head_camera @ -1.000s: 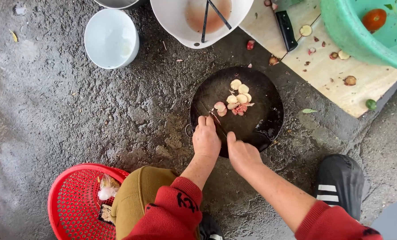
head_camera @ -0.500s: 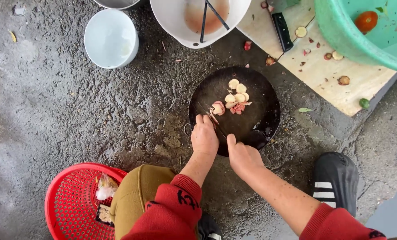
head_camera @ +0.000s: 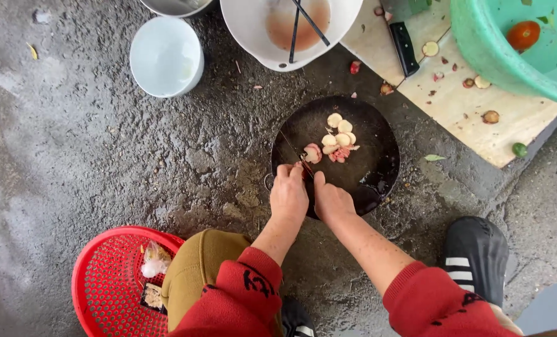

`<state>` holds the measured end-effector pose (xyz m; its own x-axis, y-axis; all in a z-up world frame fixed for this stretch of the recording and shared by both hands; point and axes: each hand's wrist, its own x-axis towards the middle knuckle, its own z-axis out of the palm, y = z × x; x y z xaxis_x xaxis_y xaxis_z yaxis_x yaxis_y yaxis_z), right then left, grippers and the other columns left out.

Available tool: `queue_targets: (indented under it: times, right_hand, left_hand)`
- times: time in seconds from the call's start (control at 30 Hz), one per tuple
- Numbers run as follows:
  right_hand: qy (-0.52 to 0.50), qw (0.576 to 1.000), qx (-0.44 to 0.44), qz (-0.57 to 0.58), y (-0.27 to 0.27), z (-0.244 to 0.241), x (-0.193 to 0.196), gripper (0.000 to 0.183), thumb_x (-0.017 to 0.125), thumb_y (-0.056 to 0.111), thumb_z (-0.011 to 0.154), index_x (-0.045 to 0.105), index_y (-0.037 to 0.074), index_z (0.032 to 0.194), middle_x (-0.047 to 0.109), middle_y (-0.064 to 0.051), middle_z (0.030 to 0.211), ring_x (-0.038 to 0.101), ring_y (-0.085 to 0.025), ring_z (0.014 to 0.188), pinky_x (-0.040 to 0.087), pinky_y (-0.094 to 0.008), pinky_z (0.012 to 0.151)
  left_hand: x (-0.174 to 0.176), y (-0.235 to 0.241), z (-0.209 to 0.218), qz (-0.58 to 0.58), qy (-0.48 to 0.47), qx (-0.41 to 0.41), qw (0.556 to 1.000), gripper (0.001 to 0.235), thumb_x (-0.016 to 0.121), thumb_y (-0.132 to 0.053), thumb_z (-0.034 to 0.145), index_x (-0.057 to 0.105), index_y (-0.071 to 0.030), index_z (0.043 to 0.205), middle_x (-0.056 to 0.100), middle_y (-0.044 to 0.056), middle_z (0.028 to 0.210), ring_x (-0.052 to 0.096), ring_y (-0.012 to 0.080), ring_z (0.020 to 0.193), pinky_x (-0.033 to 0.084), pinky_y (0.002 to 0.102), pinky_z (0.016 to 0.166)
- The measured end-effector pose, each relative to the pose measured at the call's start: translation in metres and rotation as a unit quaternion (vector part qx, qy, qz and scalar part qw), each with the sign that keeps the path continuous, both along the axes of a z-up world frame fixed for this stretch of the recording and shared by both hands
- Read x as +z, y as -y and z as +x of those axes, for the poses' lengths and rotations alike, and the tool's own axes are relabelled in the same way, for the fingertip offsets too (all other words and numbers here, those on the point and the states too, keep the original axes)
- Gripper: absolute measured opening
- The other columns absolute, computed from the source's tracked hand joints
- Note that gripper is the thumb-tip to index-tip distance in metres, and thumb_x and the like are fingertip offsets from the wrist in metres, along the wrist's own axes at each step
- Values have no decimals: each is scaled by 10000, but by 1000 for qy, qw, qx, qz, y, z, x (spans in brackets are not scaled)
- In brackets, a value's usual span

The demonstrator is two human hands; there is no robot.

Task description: The person slices red-skinned root vegetables into thin rounds and then juliennes them into strips on a round wooden cutting board. The person uses a small knife to cut the vegetables and occasionally adjusts the pieces with their left hand.

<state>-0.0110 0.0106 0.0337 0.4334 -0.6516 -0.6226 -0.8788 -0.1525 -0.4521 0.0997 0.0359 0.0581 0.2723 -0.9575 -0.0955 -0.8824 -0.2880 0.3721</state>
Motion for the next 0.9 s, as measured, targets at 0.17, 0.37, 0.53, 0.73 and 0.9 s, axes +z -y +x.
queue_targets:
  times: [0.17, 0.37, 0.53, 0.73, 0.9]
  right_hand:
    - [50, 998, 0, 31, 11, -21, 26, 459, 350, 184, 963, 247, -37, 1351, 620, -224, 816, 626, -379, 722, 504, -479, 629]
    - [6, 994, 88, -64, -20, -35, 40, 477, 372, 105, 876, 231, -27, 1313, 625, -221, 812, 643, -384, 684, 523, -485, 606]
    - [-35, 990, 110, -77, -39, -38, 53, 541, 404, 26, 826, 212, -10, 1330, 634, -193, 791, 667, -343, 651, 552, -442, 588]
    - [-25, 992, 90, -88, -35, -27, 48, 502, 432, 17, 821, 239, -5, 1283, 628, -185, 736, 671, -333, 623, 556, -443, 565]
    - [8, 998, 55, -22, -21, -20, 27, 427, 394, 79, 842, 240, 23, 1237, 649, -231, 783, 654, -422, 719, 521, -535, 654]
  left_hand:
    - [-18, -7, -8, 23, 27, 23, 999, 226, 578, -84, 788, 570, -71, 1014, 476, 83, 915, 648, 361, 703, 573, 420, 618]
    - [-38, -6, -5, 16, 73, 12, 997, 148, 534, -76, 830, 548, -52, 975, 475, 81, 895, 653, 344, 710, 577, 385, 607]
    - [-31, -4, -6, 6, 74, 24, 997, 141, 520, -65, 843, 553, -36, 977, 469, 82, 879, 648, 331, 705, 577, 378, 595]
    - [-16, 0, -5, 14, 102, 5, 995, 190, 524, -63, 848, 593, -28, 1022, 486, 73, 877, 656, 294, 733, 582, 339, 610]
    - [-16, -1, -3, -18, 69, 1, 997, 156, 547, -74, 821, 585, -36, 968, 478, 85, 872, 637, 336, 717, 572, 364, 619]
